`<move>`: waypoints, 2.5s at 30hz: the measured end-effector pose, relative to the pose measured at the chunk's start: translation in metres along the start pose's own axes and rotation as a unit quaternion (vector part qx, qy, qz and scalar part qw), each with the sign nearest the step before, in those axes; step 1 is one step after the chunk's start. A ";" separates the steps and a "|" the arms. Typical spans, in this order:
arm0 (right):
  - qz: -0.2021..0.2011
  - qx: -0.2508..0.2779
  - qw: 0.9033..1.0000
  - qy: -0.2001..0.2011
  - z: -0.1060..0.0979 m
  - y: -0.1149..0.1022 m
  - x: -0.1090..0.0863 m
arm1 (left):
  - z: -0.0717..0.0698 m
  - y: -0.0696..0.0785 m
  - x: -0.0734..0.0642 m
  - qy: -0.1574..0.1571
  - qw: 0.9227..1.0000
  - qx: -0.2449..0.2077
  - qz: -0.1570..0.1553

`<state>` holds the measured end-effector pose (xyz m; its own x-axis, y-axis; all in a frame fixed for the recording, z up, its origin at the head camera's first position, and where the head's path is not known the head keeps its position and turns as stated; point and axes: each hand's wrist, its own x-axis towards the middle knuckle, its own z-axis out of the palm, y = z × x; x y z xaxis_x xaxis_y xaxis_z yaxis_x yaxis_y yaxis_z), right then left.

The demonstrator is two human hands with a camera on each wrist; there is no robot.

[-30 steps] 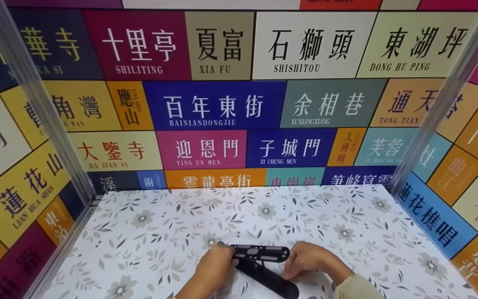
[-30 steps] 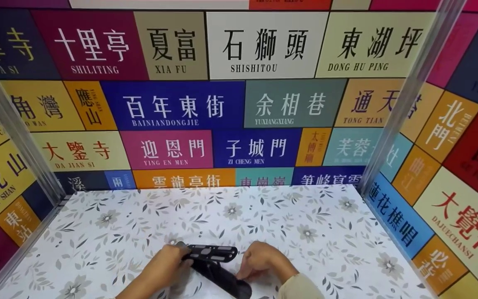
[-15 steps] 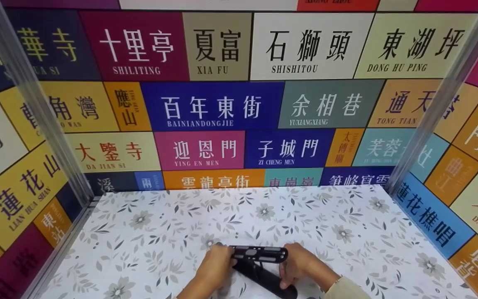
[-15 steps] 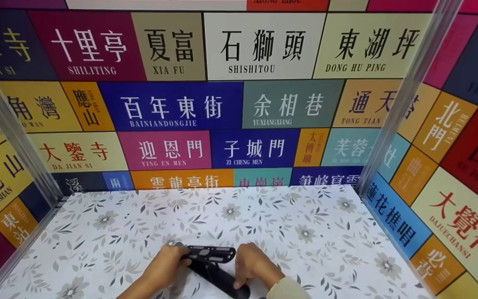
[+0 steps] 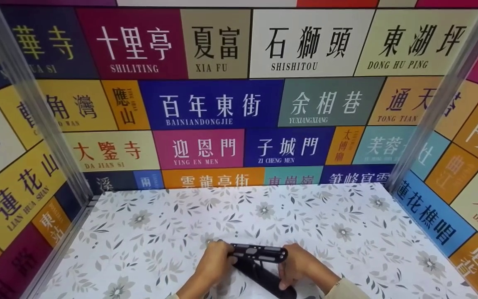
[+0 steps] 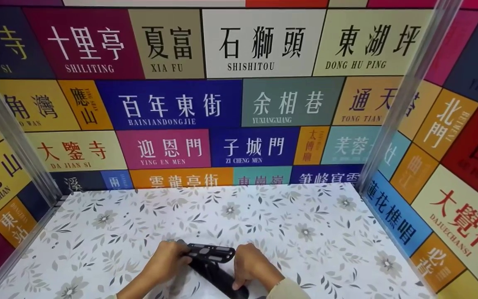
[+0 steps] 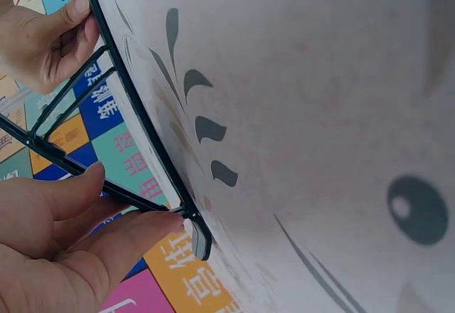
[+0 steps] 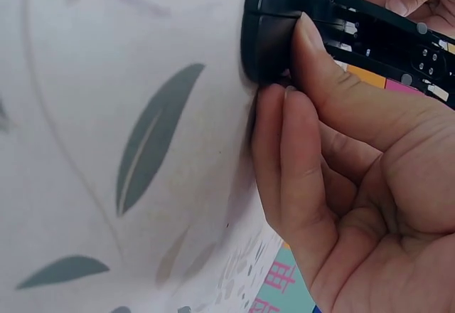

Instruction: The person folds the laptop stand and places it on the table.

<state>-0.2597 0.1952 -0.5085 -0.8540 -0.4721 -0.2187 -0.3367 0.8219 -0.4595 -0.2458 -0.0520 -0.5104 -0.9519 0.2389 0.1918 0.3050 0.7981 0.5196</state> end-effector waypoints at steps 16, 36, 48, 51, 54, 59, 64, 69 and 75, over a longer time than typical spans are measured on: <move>-0.009 0.082 0.997 0.007 0.008 -0.001 -0.004 | 0.000 -0.009 0.008 0.001 0.999 -0.027 0.046; -0.040 0.096 0.994 0.036 0.021 -0.013 -0.013 | -0.002 -0.021 0.019 -0.015 0.994 -0.084 0.074; -0.057 0.114 0.991 0.050 0.033 -0.025 -0.012 | 0.001 -0.027 0.026 -0.033 0.991 -0.119 0.052; -0.053 0.120 0.989 0.067 0.036 -0.029 -0.014 | 0.000 -0.028 0.029 -0.051 0.990 -0.130 0.038; -0.033 0.136 0.987 0.075 0.039 -0.033 -0.016 | 0.000 -0.028 0.032 -0.061 0.988 -0.138 0.033; -0.019 0.142 0.987 0.072 0.041 -0.036 -0.017 | 0.000 -0.027 0.035 -0.060 0.988 -0.139 0.040; -0.008 0.175 0.983 0.058 0.044 -0.038 -0.016 | 0.003 -0.030 0.037 -0.052 0.989 -0.133 0.048; -0.005 0.200 0.978 0.053 0.044 -0.040 -0.017 | 0.006 -0.029 0.040 -0.063 0.986 -0.151 0.032; -0.019 0.219 0.974 0.045 0.045 -0.044 -0.016 | 0.009 -0.027 0.042 -0.058 0.985 -0.161 0.035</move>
<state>-0.2129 0.1522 -0.5233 -0.8823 -0.4533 -0.1264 -0.1842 0.5798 -0.7937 -0.2941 -0.0588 -0.5240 -0.9197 0.3632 0.1489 0.3446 0.5653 0.7494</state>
